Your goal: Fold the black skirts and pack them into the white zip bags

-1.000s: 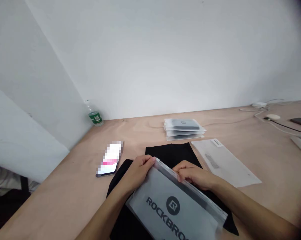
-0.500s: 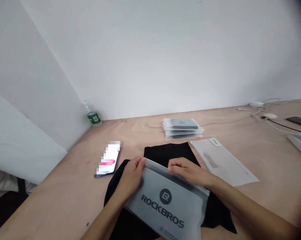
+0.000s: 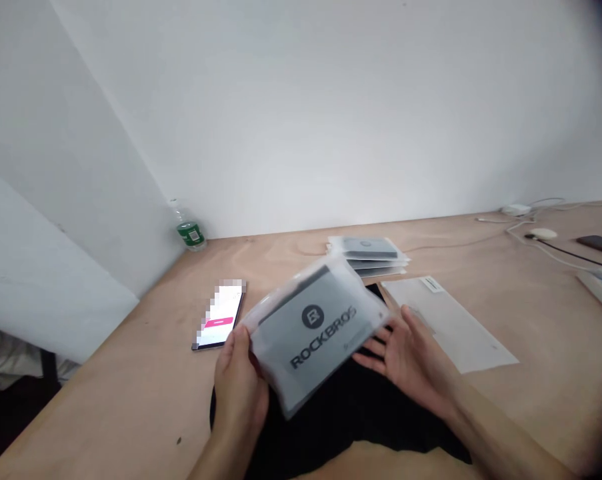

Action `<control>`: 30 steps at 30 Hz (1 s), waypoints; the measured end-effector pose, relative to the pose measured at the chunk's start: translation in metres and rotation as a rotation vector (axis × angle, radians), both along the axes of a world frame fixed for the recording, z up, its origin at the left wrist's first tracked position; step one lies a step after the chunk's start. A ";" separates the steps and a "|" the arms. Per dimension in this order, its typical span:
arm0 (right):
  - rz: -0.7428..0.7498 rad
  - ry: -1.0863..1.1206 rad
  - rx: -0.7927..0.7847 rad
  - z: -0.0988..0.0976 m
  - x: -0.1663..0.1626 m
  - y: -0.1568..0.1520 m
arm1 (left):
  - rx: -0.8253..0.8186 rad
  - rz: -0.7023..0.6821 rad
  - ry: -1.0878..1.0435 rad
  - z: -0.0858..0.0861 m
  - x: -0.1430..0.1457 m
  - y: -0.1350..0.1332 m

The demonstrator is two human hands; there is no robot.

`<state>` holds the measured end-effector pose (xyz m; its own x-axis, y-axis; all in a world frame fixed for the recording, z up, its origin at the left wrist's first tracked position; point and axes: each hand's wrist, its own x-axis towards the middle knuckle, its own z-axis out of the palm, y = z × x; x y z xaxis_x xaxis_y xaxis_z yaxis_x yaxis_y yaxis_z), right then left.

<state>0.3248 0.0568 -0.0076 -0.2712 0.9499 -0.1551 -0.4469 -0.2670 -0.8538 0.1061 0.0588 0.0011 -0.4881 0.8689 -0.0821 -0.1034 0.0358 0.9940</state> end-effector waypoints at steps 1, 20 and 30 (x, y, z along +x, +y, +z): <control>-0.008 0.027 -0.011 -0.001 -0.007 -0.005 | 0.018 0.001 -0.044 0.000 0.009 -0.009; 0.037 -0.045 -0.196 0.015 -0.015 -0.031 | -0.288 -0.734 0.033 0.026 0.007 -0.023; -0.229 -0.308 -0.102 0.014 0.044 -0.008 | -0.158 -0.502 0.146 0.038 -0.002 -0.018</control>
<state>0.3689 0.0491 0.0068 0.0197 0.9560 -0.2926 -0.2319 -0.2803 -0.9315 0.1044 0.0404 0.0391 -0.0326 0.9807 -0.1927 0.1035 0.1951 0.9753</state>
